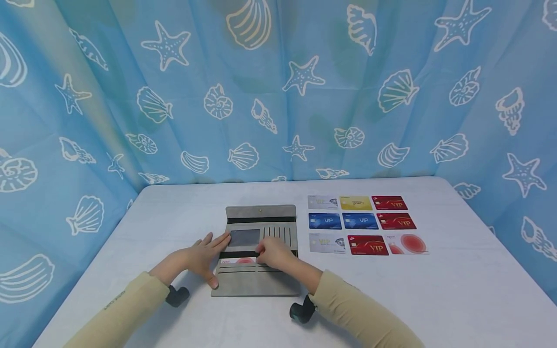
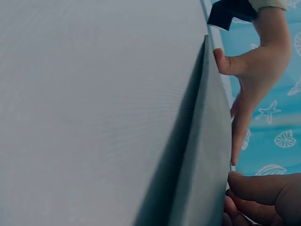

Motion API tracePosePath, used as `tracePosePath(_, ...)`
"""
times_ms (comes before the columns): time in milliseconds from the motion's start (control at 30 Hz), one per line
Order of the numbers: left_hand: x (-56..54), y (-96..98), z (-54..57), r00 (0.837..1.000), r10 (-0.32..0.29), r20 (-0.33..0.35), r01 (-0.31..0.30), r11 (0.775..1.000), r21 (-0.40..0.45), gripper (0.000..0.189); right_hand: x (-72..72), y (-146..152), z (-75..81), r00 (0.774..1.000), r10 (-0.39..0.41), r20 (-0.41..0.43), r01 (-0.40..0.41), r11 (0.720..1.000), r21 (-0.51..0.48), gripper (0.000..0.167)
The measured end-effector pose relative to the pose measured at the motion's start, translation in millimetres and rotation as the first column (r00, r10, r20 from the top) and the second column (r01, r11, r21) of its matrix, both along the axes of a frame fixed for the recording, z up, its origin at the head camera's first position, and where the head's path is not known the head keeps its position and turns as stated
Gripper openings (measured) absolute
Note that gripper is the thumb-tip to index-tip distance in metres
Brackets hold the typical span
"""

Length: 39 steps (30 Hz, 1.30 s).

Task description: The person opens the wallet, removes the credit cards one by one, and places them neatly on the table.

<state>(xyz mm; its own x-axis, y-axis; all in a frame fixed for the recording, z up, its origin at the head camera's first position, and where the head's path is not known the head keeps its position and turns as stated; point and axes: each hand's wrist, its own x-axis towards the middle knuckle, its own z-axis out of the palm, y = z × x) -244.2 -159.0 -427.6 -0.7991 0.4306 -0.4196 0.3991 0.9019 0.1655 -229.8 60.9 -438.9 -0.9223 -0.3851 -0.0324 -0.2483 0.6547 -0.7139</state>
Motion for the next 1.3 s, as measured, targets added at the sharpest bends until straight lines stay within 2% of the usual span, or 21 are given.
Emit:
tracePosePath(200, -0.3, 0.7, -0.5, 1.0, 0.0, 0.0, 0.0, 1.0, -0.009, 0.12, -0.1, -2.4, -2.0, 0.999, 0.009, -0.036, -0.007, 0.999, 0.053, 0.011)
tracePosePath(333, -0.5, 0.5, -0.9, 1.0, 0.001, -0.003, -0.001, 1.0, -0.014, 0.12, -0.6, -4.0, -1.6, 1.0, 0.013, -0.026, -0.011, 0.998, 0.067, 0.004)
tracePosePath(700, 0.5, 1.3, 1.0, 1.0, 0.001, 0.002, -0.001, 1.0, -0.01, 0.12, -1.6, -10.6, 1.9, 1.0, 0.004, -0.03, 0.0, 0.993, 0.121, 0.016)
tracePosePath(967, 1.5, 0.8, 2.0, 1.0, -0.013, -0.005, 0.013, 1.0, -0.013, 0.119, -6.7, -14.8, 6.3, 1.0, -0.001, 0.029, -0.005, 0.979, 0.204, 0.02)
tracePosePath(1300, 2.5, 1.0, 2.6, 1.0, -0.001, 0.005, 0.001, 1.0, -0.023, 0.119, -15.0, -19.0, 6.3, 0.992, -0.029, 0.127, 0.002, 0.979, 0.204, 0.02)
